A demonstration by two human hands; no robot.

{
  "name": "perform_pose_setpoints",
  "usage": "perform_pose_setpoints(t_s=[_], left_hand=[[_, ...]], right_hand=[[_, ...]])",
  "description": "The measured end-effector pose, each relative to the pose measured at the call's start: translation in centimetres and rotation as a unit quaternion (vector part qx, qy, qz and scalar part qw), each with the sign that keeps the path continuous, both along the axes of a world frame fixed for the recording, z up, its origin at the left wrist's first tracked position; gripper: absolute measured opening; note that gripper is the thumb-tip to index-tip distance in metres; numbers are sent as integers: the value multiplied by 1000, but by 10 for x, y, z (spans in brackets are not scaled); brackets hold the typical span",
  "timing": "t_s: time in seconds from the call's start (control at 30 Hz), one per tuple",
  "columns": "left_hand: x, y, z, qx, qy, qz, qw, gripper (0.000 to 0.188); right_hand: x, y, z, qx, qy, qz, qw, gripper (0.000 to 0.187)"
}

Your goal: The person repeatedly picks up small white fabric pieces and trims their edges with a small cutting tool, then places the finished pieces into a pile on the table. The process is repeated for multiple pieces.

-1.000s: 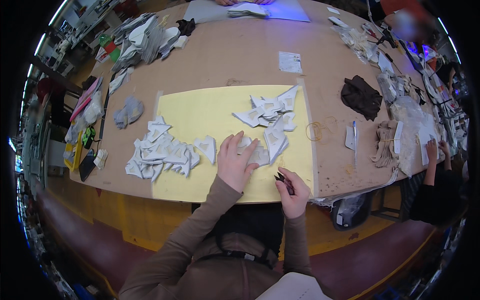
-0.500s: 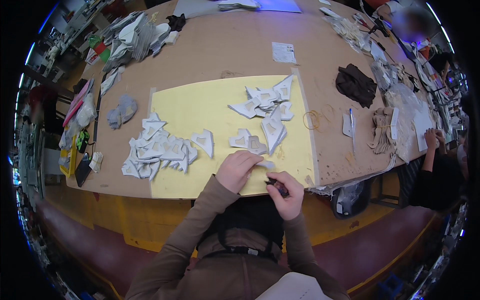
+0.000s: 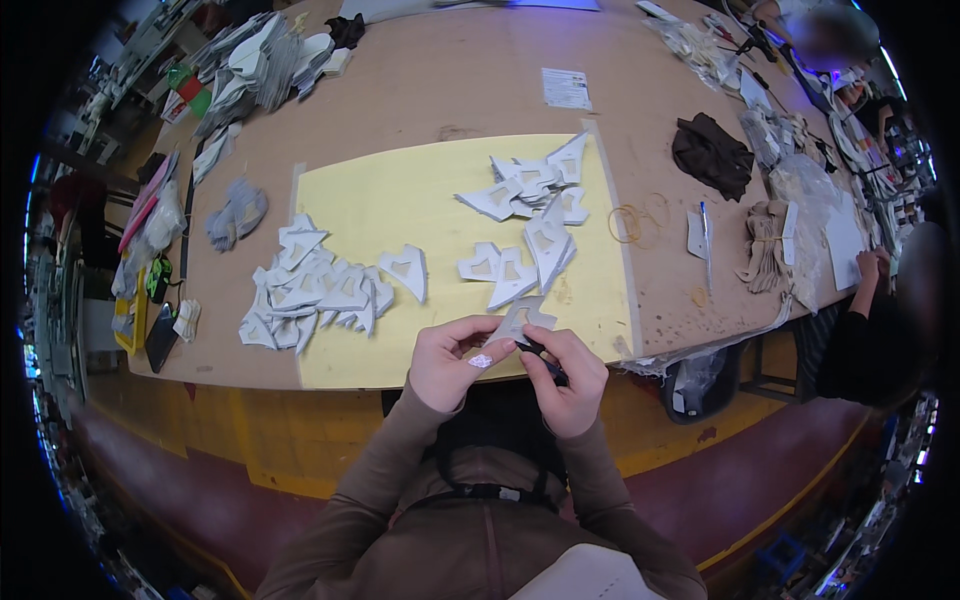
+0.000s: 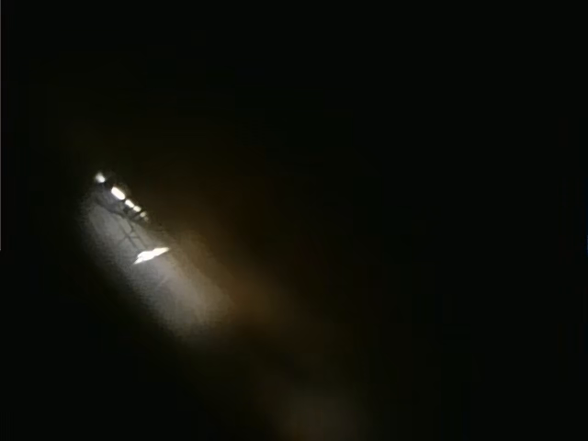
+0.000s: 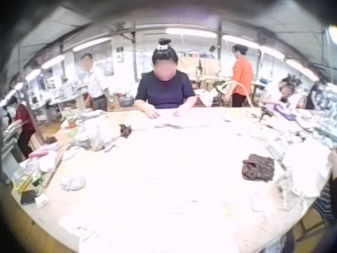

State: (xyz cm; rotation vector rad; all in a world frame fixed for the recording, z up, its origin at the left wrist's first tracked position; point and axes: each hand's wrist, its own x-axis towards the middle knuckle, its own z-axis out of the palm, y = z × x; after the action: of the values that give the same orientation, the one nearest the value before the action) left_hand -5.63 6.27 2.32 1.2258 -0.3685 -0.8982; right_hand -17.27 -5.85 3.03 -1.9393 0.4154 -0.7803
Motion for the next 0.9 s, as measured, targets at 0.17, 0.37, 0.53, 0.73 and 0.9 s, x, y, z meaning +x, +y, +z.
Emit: perform_pose_setpoints(t_s=[0.17,0.37,0.53,0.73,0.9], left_hand=[[-1,6,-3,39,-27,-7,999,25],[-7,2,1,39,-5,3,999,22],[-11,1,4,47,-2,20,999,20],[-16,-1,0,27,6,38,999,21],[-17,-1,2,28,-10,46,998,23]], right_hand=[[0,6,-3,37,5,-16,999,30],[-2,6,-6,53,9,-17,998,30],[-2,11,-8,71,11,-28,997,31],[1,17,-15,85,-28,-50,995,30],[3,11,-12,-21,-37,-33,999,29]])
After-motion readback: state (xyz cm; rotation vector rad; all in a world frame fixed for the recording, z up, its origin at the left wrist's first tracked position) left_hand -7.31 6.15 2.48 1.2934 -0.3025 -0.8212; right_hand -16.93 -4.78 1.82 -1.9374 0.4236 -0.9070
